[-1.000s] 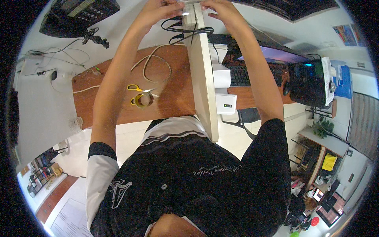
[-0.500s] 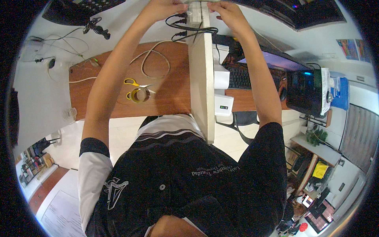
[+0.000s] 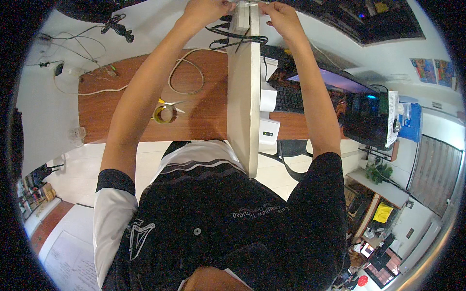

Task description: The person secures a power strip and cables to a desk using clear tape. They repeatedly pull tape from a roll, cut it with scissors, and wrap it around the power strip and cables to hold them in place.

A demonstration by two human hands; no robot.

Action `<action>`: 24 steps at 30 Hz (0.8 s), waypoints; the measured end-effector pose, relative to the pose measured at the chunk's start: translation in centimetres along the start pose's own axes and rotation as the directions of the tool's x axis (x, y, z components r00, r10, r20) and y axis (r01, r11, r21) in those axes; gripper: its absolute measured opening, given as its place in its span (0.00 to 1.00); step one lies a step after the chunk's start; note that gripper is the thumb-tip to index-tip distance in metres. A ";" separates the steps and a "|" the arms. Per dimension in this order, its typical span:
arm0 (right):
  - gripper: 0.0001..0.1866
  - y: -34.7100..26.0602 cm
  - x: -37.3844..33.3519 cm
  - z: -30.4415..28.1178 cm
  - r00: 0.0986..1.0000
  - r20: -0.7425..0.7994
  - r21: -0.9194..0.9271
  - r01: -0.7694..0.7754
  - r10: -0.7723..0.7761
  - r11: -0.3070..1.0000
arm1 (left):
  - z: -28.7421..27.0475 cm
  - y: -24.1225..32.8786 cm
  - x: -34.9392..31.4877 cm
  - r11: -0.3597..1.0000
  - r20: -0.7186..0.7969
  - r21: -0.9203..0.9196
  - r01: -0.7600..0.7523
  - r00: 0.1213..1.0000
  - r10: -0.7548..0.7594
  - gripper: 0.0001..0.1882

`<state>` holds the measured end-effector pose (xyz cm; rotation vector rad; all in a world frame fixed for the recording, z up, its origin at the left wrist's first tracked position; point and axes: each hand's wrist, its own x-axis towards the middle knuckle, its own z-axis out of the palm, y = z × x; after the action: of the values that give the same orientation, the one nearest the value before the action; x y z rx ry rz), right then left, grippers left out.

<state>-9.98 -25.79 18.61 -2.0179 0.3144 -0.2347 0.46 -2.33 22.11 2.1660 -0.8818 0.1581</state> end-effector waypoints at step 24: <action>0.18 -0.4 -0.5 0.3 0.998 -0.039 -0.042 0.048 -0.049 0.998 | 0.9 1.2 -1.0 0.993 -0.088 0.121 -0.003 0.996 0.014 0.15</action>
<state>-10.31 -25.26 18.80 -2.0646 0.2978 -0.3019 -1.21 -2.93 21.86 2.2488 -0.8499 0.3171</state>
